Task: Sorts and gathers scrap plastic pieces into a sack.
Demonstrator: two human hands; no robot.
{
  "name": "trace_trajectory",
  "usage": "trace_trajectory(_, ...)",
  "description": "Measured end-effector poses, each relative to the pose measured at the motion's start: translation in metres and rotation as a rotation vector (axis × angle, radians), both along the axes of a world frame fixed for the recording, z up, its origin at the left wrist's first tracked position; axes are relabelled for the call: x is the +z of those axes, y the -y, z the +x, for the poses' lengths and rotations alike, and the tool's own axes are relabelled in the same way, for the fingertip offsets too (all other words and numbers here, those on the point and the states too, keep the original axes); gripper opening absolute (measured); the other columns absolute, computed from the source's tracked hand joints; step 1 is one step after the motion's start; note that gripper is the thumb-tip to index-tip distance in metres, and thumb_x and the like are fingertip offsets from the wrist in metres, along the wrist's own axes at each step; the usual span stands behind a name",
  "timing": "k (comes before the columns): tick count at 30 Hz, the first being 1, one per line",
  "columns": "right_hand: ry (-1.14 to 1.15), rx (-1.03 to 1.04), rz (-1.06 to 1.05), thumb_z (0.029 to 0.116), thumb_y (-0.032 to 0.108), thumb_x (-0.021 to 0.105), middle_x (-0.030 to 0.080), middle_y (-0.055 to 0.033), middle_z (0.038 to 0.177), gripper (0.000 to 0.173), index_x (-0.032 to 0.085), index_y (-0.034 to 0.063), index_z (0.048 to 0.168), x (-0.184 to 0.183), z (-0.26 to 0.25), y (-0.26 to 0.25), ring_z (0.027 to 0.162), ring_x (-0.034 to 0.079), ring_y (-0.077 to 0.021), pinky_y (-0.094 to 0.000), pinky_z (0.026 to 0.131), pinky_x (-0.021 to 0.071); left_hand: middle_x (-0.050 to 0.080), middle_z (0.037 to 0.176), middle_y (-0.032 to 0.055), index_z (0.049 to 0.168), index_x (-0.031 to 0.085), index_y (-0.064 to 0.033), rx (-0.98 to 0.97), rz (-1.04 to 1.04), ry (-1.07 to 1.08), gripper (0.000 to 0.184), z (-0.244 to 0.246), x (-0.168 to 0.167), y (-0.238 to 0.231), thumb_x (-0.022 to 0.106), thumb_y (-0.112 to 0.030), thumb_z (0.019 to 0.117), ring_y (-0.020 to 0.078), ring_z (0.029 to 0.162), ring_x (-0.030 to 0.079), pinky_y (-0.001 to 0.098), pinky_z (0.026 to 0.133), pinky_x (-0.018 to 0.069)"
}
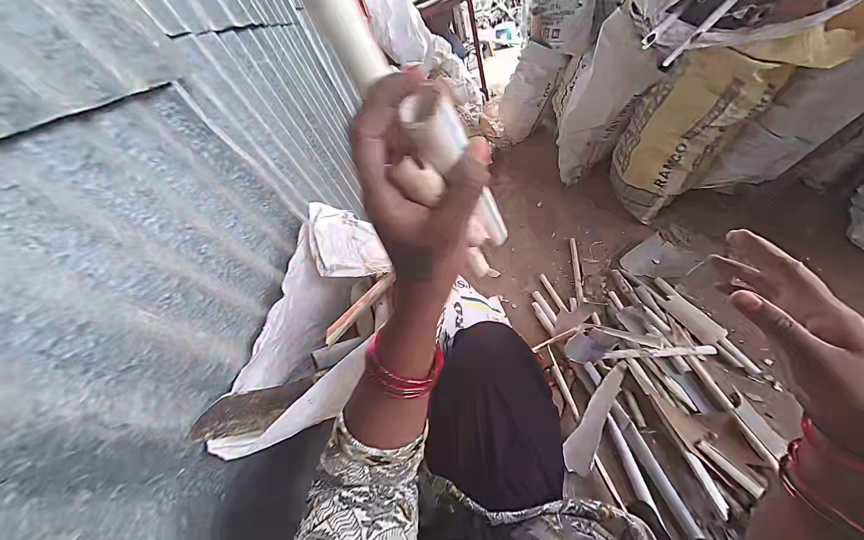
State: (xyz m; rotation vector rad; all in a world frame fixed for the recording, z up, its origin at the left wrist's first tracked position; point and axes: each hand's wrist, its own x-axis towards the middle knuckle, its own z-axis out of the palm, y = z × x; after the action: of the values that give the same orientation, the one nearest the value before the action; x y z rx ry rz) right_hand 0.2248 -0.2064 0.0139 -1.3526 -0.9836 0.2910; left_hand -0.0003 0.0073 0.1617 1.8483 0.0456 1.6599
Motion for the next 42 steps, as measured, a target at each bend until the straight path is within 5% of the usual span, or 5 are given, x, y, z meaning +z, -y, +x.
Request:
trace_trajectory(9, 0.029, 0.457, 0.145, 0.1064, 0.028, 0.054, 0.065, -0.0062, 0.139, 0.050, 0.052, -0.0014, 0.147, 0.001, -0.067, -0.065, 0.116, 0.069, -0.0117, -0.0308, 0.099, 0.0587, 0.066, 0.101, 0.0087, 0.142, 0.037, -0.0088, -0.403, -0.846, -0.201, 0.057, -0.032, -0.062, 0.050, 0.064, -0.004, 0.0910, 0.0191, 0.073, 0.072, 0.0355, 0.066, 0.0655)
trace_trajectory(14, -0.399, 0.416, 0.131, 0.0914, -0.003, 0.062, 0.076, 0.0022, 0.092, 0.022, 0.070, 0.0010, 0.112, 0.004, -0.106, -0.074, 0.083, 0.072, -0.0044, -0.0221, 0.080, 0.0613, 0.063, 0.117, 0.0084, 0.140, 0.048, -0.0025, -0.348, -0.762, -0.382, 0.057, -0.001, -0.082, 0.063, 0.066, 0.001, 0.0862, 0.0128, 0.092, 0.070, 0.0284, 0.081, 0.0615)
trace_trajectory(28, -0.435, 0.367, 0.061, 0.0874, -0.006, 0.068, 0.075, -0.0007, 0.073, 0.013, 0.075, 0.0035, 0.091, -0.001, -0.095, -0.067, 0.060, 0.070, -0.0070, -0.0215, 0.061, 0.0608, 0.063, 0.117, 0.0097, 0.143, 0.047, -0.0082, -0.395, -0.926, -0.535, 0.055, -0.009, -0.084, 0.061, 0.065, 0.003, 0.0914, 0.0150, 0.092, 0.070, 0.0307, 0.081, 0.0607)
trace_trajectory(36, -0.217, -0.010, 0.052, 0.0902, -0.001, 0.065, 0.074, 0.0042, 0.077, 0.011, 0.073, 0.0034, 0.096, 0.001, -0.037, -0.034, 0.065, 0.070, -0.0032, -0.0201, 0.064, 0.0611, 0.055, 0.123, 0.0068, 0.159, 0.005, -0.0040, 0.551, -0.007, 0.005, 0.108, -0.090, 0.008, 0.016, 0.077, -0.012, 0.0787, 0.0042, 0.091, 0.067, 0.0244, 0.077, 0.0601)
trace_trajectory(42, -0.320, -0.231, 0.090, 0.0952, 0.000, 0.061, 0.073, 0.0098, 0.078, 0.011, 0.068, 0.0050, 0.102, -0.015, 0.019, 0.001, 0.067, 0.070, -0.0004, -0.0171, 0.066, 0.0604, 0.056, 0.135, 0.0262, 0.162, 0.019, -0.0184, 0.712, -0.483, -0.512, 0.098, -0.160, -0.008, -0.073, 0.078, -0.001, 0.0861, 0.0324, 0.110, 0.064, 0.0495, 0.091, 0.0548)
